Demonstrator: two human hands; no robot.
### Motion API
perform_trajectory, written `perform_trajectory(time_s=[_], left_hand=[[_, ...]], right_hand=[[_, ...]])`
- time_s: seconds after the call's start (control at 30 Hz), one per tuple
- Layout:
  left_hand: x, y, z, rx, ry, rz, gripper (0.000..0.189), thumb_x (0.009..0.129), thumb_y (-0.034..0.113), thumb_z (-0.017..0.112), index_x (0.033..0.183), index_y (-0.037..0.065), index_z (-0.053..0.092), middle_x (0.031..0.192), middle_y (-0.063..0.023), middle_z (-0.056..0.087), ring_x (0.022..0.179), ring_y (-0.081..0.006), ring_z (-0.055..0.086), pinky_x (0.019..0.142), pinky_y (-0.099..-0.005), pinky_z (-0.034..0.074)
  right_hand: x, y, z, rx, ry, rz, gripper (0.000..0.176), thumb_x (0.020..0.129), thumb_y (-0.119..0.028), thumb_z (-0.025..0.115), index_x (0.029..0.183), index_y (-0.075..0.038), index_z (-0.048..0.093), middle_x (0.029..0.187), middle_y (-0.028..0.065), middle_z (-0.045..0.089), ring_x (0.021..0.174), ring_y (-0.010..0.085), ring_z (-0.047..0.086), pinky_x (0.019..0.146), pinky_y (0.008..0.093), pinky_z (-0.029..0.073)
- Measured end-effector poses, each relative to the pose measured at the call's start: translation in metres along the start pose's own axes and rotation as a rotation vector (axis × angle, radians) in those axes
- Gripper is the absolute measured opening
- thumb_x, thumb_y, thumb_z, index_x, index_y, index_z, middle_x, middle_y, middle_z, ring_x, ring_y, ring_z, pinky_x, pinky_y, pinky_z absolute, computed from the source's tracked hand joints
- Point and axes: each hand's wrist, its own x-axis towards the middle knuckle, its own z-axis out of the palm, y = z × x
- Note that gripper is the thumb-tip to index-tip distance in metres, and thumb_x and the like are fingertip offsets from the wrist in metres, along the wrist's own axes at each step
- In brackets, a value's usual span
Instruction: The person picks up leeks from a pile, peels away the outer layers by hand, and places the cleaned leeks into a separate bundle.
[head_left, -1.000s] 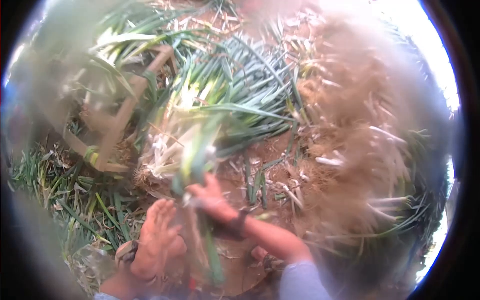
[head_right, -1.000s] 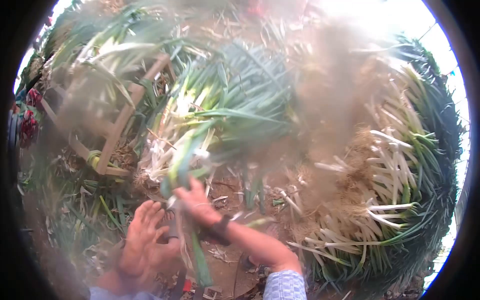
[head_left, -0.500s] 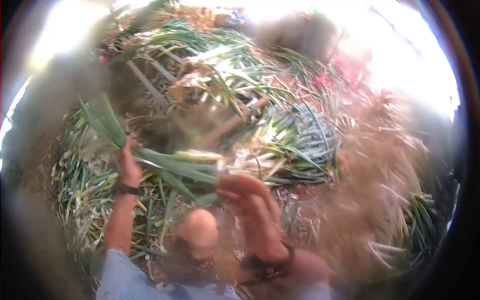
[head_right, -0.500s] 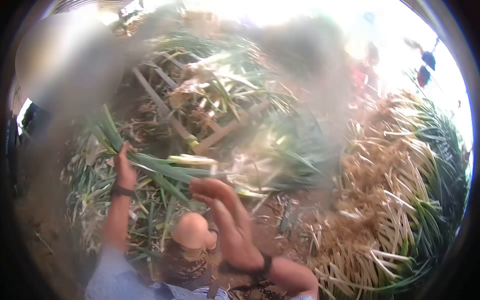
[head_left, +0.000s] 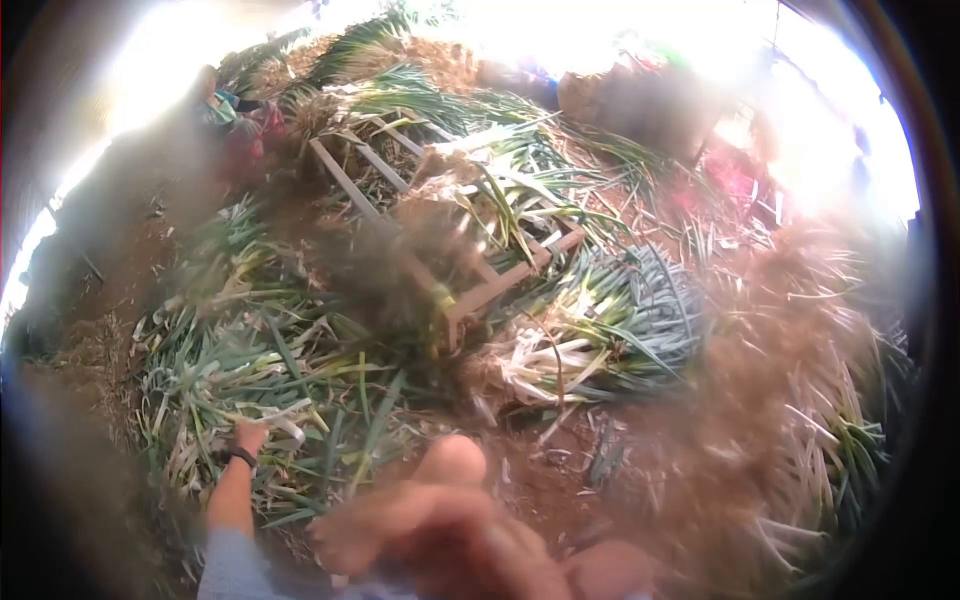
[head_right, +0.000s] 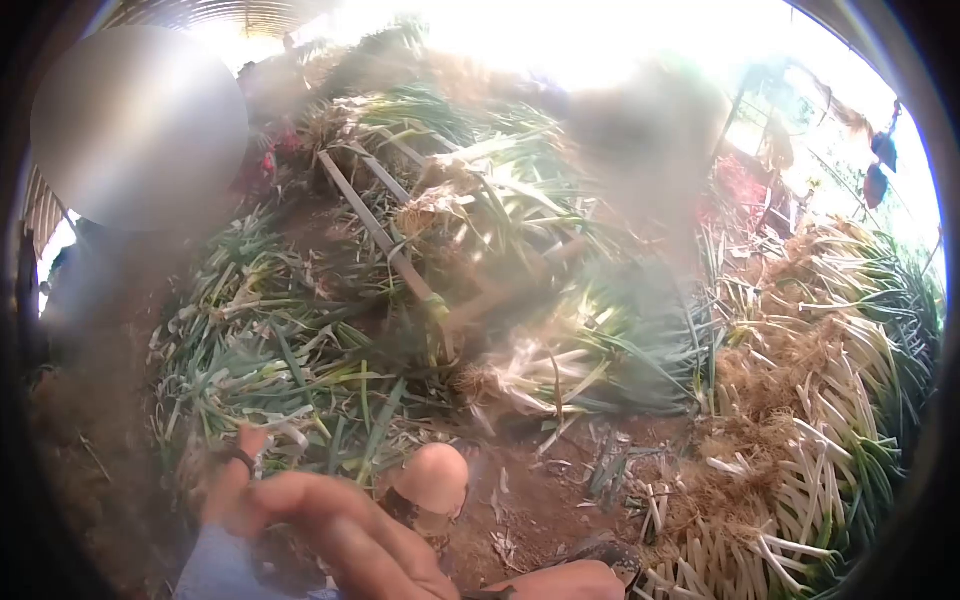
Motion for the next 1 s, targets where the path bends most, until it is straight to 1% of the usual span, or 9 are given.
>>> perform_trajectory(time_s=[0.1,0.17,0.3,0.37,0.47,0.5,0.6,0.8,1.0], left_hand=[[-0.024,0.042,0.087,-0.23,-0.127,0.095,0.035,0.088,0.031,0.065,0.088,-0.003,0.069,0.068,-0.0127,0.065,0.066,-0.0203,0.063,0.062,-0.0413,0.048],[-0.067,0.113,0.081,-0.288,-0.182,0.308,0.038,0.093,0.034,0.061,0.085,-0.003,0.067,0.058,-0.0084,0.058,0.058,-0.0196,0.058,0.058,-0.0417,0.044],[-0.08,0.171,0.113,-0.473,-0.298,0.312,0.043,0.099,0.04,0.055,0.097,-0.001,0.067,0.084,-0.0115,0.07,0.081,-0.0194,0.064,0.075,-0.0376,0.05],[-0.101,0.206,0.107,-0.484,-0.296,0.298,0.041,0.102,0.037,0.053,0.094,-0.001,0.065,0.077,-0.0065,0.064,0.072,-0.0147,0.059,0.066,-0.0343,0.048],[-0.107,0.217,0.111,-0.567,-0.306,0.471,0.038,0.102,0.036,0.053,0.096,0.0,0.064,0.078,-0.0057,0.065,0.073,-0.014,0.058,0.066,-0.0324,0.047],[-0.119,0.234,0.101,-0.573,-0.298,0.53,0.036,0.103,0.034,0.052,0.104,0.0,0.064,0.087,-0.0068,0.067,0.081,-0.015,0.061,0.073,-0.0321,0.049],[-0.153,0.276,0.077,-0.794,-0.298,0.564,0.035,0.105,0.029,0.048,0.115,-0.001,0.063,0.104,-0.0113,0.067,0.097,-0.0194,0.063,0.087,-0.0333,0.049],[-0.268,0.389,0.008,-0.729,-0.204,0.907,0.033,0.106,0.018,0.043,0.128,-0.002,0.058,0.132,-0.0111,0.058,0.121,-0.0184,0.054,0.102,-0.0339,0.045],[-0.342,0.438,0.003,-1.014,-0.584,0.868,0.039,0.105,0.017,0.042,0.14,-0.001,0.047,0.141,-0.0124,0.051,0.126,-0.0205,0.052,0.107,-0.0303,0.041]], right_hand=[[0.002,0.008,-0.003,0.003,-0.012,0.099,0.063,0.103,-0.054,0.039,0.129,0.001,0.056,0.114,0.0163,0.063,0.107,0.0285,0.061,0.102,0.0474,0.045],[0.0,0.01,-0.002,0.011,-0.02,0.128,0.061,0.102,-0.053,0.041,0.129,0.0,0.056,0.114,0.0157,0.063,0.107,0.0282,0.061,0.102,0.047,0.045],[-0.002,0.015,0.005,-0.001,-0.056,0.132,0.059,0.102,-0.052,0.046,0.129,-0.001,0.056,0.114,0.0145,0.063,0.107,0.0277,0.061,0.102,0.0462,0.045],[-0.007,0.017,0.009,-0.136,-0.09,0.057,0.058,0.101,-0.051,0.049,0.129,-0.001,0.056,0.114,0.0139,0.063,0.106,0.0274,0.061,0.102,0.0458,0.046],[-0.023,0.03,-0.004,-0.943,-0.117,-0.143,0.037,0.107,-0.021,0.04,0.131,0.005,0.051,0.126,0.0148,0.06,0.121,0.0222,0.058,0.108,0.0377,0.041],[-0.009,0.026,-0.026,-1.122,-0.115,-0.19,0.037,0.106,-0.026,0.043,0.128,0.002,0.054,0.122,0.0146,0.062,0.115,0.0255,0.06,0.105,0.0428,0.042],[0.01,0.009,-0.091,-0.344,0.269,0.269,0.04,0.108,-0.031,0.039,0.131,-0.002,0.054,0.119,0.0149,0.065,0.121,0.025,0.059,0.109,0.0431,0.043],[-0.037,0.006,-0.177,0.046,0.375,0.072,0.057,0.106,-0.053,0.031,0.137,-0.009,0.052,0.136,0.0183,0.058,0.125,0.0312,0.055,0.109,0.0478,0.04],[-0.065,0.002,-0.184,0.223,0.549,0.0,0.061,0.104,-0.057,0.032,0.137,-0.01,0.052,0.145,0.0183,0.05,0.132,0.033,0.048,0.111,0.0487,0.037]])
